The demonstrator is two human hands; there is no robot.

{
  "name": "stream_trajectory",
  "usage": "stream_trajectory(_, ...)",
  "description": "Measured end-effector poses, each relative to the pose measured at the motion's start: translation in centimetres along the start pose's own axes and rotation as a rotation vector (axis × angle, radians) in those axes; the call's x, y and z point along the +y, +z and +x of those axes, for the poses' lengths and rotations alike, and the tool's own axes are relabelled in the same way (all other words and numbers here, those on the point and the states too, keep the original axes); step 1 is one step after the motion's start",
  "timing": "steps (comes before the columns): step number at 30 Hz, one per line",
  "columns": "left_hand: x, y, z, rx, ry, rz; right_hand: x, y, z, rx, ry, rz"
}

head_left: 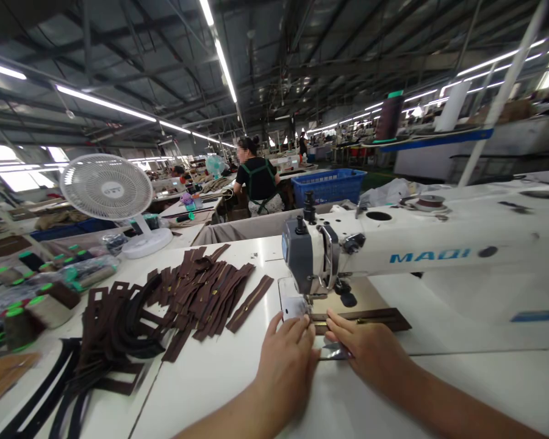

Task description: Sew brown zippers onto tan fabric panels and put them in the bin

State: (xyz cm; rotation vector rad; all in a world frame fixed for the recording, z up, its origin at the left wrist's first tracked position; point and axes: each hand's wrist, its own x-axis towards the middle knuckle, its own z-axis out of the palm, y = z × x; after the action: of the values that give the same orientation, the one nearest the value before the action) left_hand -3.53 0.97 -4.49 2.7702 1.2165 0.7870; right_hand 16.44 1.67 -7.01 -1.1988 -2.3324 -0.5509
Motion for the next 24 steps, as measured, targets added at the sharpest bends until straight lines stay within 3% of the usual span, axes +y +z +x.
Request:
stream_trajectory(10, -0.3, 0.1, 1.3, -0.011, -0.049, 0.123, 1.2, 1.2, 0.9, 0.062, -0.057, 0.021)
stream_trajectory(16, -0.9, 1.0, 1.5, -0.071, 0.054, 0.218, 1.4, 1.3, 0.9, 0.047, -0.041, 0.060)
stream_trajectory(20, -1.5, 1.8, 1.4, -0.006, 0.108, 0.252, 1.4, 1.9, 0.9, 0.027, 0.002, 0.128)
stream_trajectory(22, -1.7, 2.3, 1.4, 0.029, 0.117, 0.272, 1.2, 1.1, 1.0, 0.025, -0.017, 0.135)
stream_trajectory(24, -1.9, 2.8, 1.5, 0.045, 0.106, 0.292, 1.0, -1.3, 1.2, 0.081, -0.105, 0.124)
